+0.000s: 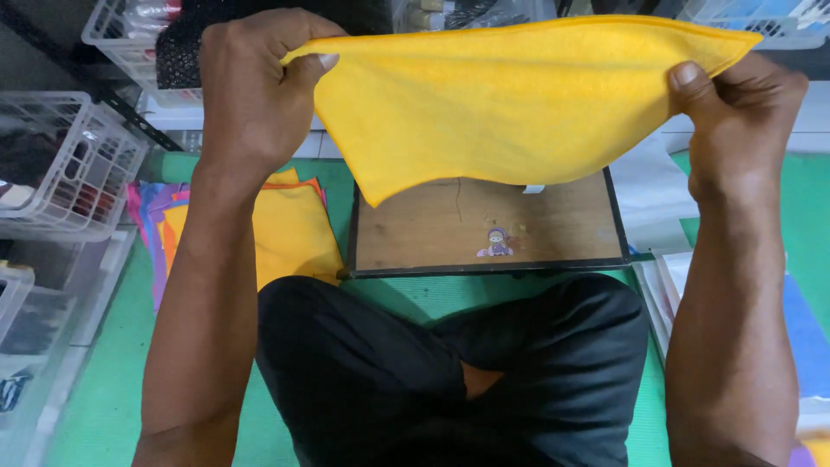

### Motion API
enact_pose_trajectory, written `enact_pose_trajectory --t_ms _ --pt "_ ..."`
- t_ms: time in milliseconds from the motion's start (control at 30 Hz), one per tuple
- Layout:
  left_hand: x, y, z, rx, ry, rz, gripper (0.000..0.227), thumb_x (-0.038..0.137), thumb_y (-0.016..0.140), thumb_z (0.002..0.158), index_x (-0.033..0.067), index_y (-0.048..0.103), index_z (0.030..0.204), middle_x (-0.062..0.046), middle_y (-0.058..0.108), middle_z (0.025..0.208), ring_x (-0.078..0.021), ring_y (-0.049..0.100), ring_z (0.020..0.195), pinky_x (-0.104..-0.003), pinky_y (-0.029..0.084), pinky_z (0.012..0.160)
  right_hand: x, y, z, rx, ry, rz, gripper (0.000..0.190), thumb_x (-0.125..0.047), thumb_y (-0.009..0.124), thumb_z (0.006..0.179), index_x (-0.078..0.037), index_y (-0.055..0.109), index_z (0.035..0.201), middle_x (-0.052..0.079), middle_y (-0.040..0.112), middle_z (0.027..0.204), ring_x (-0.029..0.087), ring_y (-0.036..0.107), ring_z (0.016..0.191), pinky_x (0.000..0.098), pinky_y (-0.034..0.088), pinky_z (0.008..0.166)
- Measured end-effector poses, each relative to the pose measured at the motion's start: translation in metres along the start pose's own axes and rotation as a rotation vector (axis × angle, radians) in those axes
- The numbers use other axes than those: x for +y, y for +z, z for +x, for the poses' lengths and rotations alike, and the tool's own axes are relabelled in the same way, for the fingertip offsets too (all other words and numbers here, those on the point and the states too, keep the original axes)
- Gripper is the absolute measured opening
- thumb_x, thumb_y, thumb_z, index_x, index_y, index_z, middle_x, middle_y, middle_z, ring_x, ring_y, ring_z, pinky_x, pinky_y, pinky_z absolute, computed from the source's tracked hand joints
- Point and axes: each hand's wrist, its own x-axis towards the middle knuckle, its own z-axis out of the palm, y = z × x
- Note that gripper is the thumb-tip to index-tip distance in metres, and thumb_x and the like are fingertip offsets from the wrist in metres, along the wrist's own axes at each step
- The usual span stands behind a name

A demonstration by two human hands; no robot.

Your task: The person folds a yellow cloth on a wooden board, smooths it with a blue brush, then folds it again. They place the folded yellow cloth and a green cloth into a white plastic bag and seal it.

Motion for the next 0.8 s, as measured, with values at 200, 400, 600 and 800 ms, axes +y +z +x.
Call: enact_pose_trajectory --t_ms 200,400,600,800 --pt "-0.015 0.013 -0.005 -0.009 -0.054 -0.048 0.023 -0.016 0.071 0.085 -0.0101 0.079 0.106 -0.014 0.076 0.089 -0.0193 0.058 0.063 -0.033 0.048 0.062 0.006 0.002 0.006 -0.054 -0.031 -0.066 0.022 0.023 0.065 0.118 0.016 0.066 0.139 0.02 0.068 0.127 0.022 0.061 0.106 0.0351 0.053 0.104" --pt "-0.008 0.004 0.004 0.056 0.008 -0.084 0.025 -0.021 0.069 0.085 -0.0124 0.08 0.106 -0.015 0.073 0.084 -0.0178 0.049 0.057 -0.032 0.038 0.054 -0.029 -0.013 -0.01 -0.067 0.152 -0.025 0.022 0.014 0.057 0.124 0.007 0.06 0.144 0.015 0.066 0.125 0.018 0.063 0.1 0.0262 0.056 0.096" --pt "-0.03 0.063 0.013 0.341 -0.189 0.427 0.013 0.011 0.082 0.084 0.0056 0.071 0.088 -0.014 0.064 0.085 -0.0364 0.06 0.075 -0.05 0.047 0.067 -0.08 0.001 -0.057 0.017 0.176 -0.136 0.021 0.014 0.049 0.125 0.01 0.05 0.146 0.02 0.057 0.124 0.026 0.061 0.104 0.034 0.056 0.099" --pt "0.154 0.053 -0.055 -0.088 -0.646 -0.993 0.079 0.01 0.078 0.077 -0.0031 0.045 0.148 -0.019 0.064 0.135 -0.024 0.067 0.112 -0.032 0.057 0.094 -0.17 0.118 -0.083 -0.006 0.232 -0.187 0.018 -0.005 0.071 0.09 0.008 0.069 0.102 0.004 0.06 0.064 0.009 0.044 0.05 0.0246 0.037 0.045"
